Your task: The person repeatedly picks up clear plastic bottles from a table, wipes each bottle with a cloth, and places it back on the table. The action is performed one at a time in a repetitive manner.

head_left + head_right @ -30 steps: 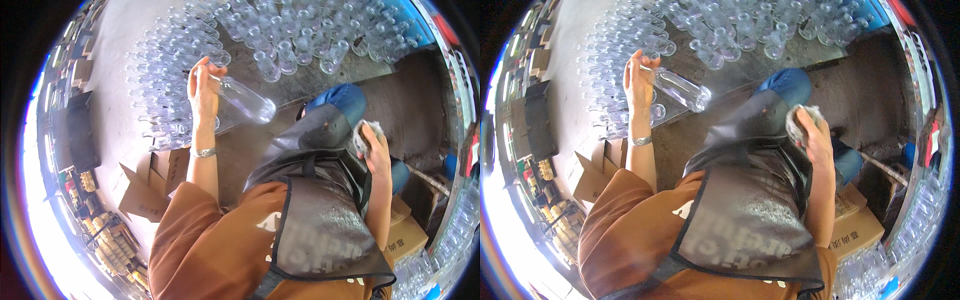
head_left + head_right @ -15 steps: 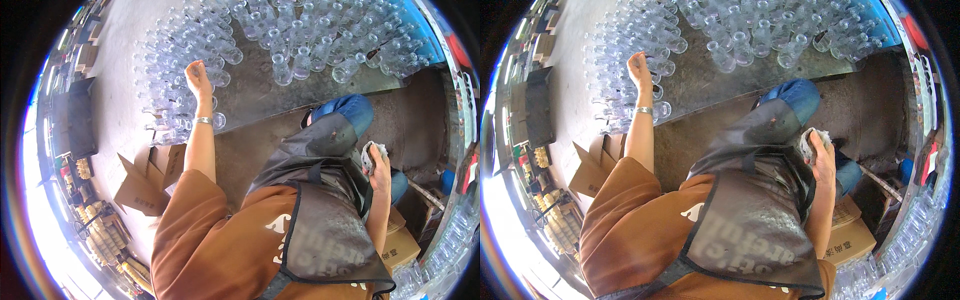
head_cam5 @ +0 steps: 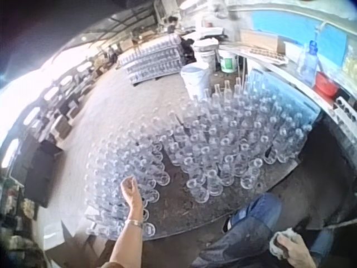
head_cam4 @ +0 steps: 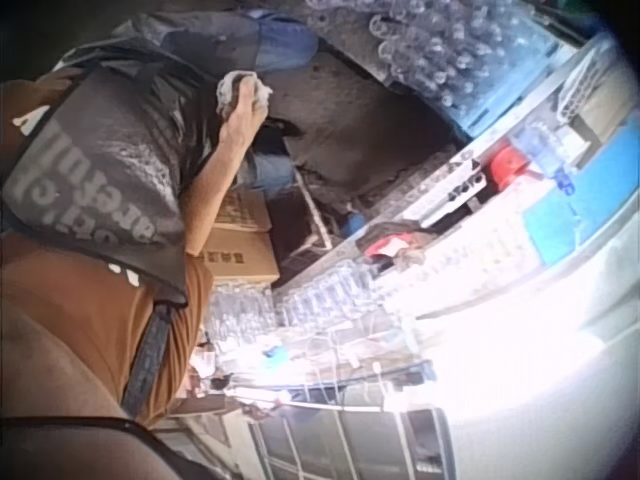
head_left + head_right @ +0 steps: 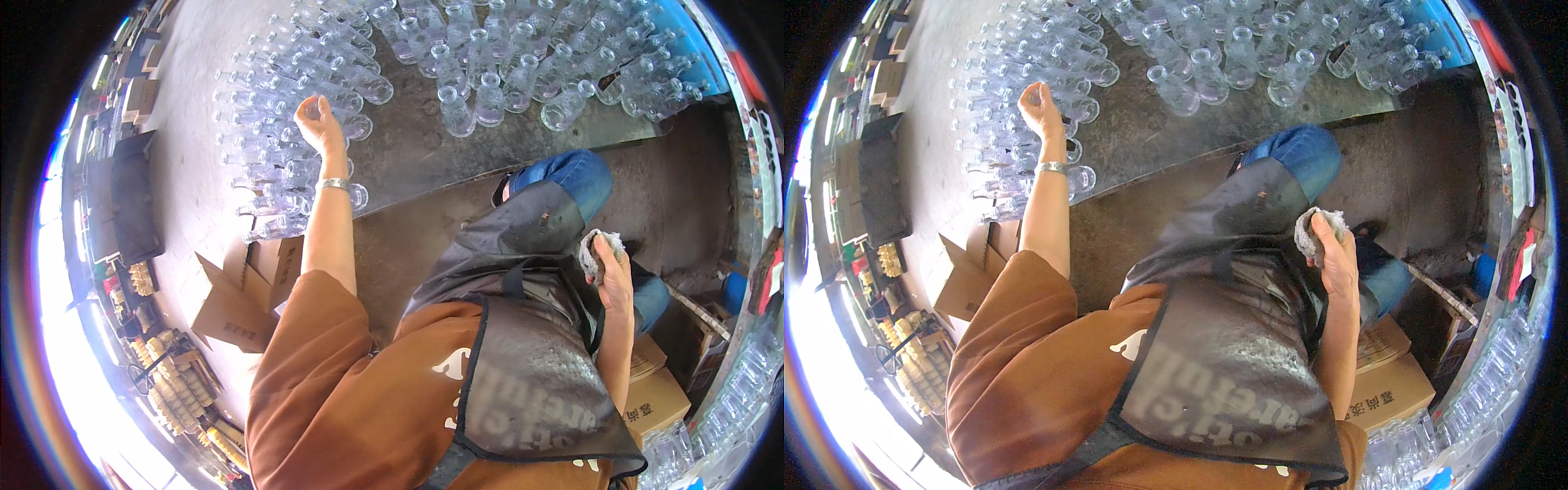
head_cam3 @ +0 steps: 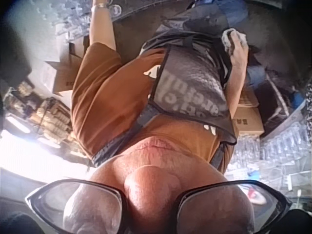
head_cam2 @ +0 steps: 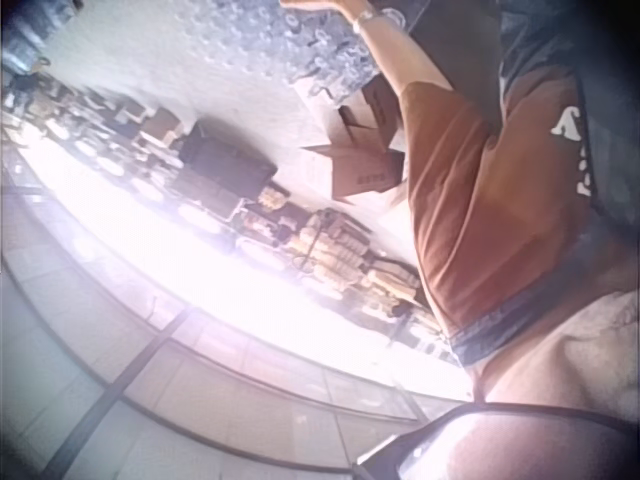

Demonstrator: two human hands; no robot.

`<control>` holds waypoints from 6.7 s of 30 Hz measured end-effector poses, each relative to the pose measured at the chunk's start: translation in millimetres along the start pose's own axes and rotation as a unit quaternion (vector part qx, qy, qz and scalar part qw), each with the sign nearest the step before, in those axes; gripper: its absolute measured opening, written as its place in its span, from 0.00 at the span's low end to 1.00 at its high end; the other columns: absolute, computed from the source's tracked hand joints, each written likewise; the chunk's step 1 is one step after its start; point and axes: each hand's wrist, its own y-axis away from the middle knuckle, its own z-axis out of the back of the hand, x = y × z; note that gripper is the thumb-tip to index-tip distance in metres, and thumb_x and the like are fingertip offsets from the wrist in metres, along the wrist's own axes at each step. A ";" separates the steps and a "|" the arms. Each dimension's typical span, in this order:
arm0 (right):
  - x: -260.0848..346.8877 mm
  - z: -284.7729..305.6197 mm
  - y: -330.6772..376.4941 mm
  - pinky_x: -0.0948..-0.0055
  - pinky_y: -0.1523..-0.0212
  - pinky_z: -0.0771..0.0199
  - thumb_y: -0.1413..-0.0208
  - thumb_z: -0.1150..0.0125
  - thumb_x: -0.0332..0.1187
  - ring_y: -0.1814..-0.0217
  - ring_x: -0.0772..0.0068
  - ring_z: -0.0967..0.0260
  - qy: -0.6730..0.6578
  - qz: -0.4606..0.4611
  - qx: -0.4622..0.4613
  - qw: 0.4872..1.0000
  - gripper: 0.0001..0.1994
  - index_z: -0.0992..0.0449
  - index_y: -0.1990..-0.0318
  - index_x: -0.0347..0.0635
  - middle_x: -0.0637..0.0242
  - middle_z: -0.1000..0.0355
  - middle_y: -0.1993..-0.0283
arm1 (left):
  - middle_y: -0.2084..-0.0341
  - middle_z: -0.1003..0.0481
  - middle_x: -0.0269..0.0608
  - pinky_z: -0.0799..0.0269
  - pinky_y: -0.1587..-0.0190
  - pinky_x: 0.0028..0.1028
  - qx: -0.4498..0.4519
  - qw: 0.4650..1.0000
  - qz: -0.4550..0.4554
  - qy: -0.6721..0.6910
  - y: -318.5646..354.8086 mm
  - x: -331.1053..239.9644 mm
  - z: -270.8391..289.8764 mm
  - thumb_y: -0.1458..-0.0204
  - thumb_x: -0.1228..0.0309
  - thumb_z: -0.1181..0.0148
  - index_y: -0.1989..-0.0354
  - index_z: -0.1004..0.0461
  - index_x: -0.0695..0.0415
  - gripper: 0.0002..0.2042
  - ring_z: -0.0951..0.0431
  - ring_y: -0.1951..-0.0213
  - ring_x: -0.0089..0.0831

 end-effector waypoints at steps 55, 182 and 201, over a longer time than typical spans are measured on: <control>62.8 -63.7 31.5 0.79 0.70 0.32 0.55 0.33 0.40 0.68 0.83 0.33 0.053 0.061 0.140 0.987 0.16 0.24 0.63 0.40 0.73 0.28 0.71 | 0.83 0.36 0.31 0.45 0.38 0.40 0.604 0.333 0.355 0.631 229.7 -225.5 -34.5 0.42 0.55 0.58 0.53 0.33 0.68 0.24 0.23 0.67 0.37; 6.9 15.9 16.9 0.81 0.87 0.43 0.42 0.46 0.41 0.83 0.81 0.38 -0.159 0.086 0.007 0.984 0.10 0.29 0.64 0.44 0.72 0.31 0.75 | 0.75 0.29 0.40 0.31 0.52 0.35 0.368 0.841 0.047 0.394 92.7 -140.8 37.8 0.43 0.73 0.51 0.64 0.32 0.61 0.04 0.23 0.62 0.41; -14.6 13.2 10.8 0.81 0.86 0.42 0.41 0.46 0.40 0.80 0.81 0.37 -0.148 0.053 -0.003 0.988 0.10 0.28 0.64 0.44 0.72 0.31 0.73 | 0.63 0.25 0.47 0.33 0.53 0.25 0.101 0.991 -0.068 0.048 44.6 25.7 40.4 0.46 0.75 0.45 0.62 0.34 0.63 0.07 0.26 0.58 0.30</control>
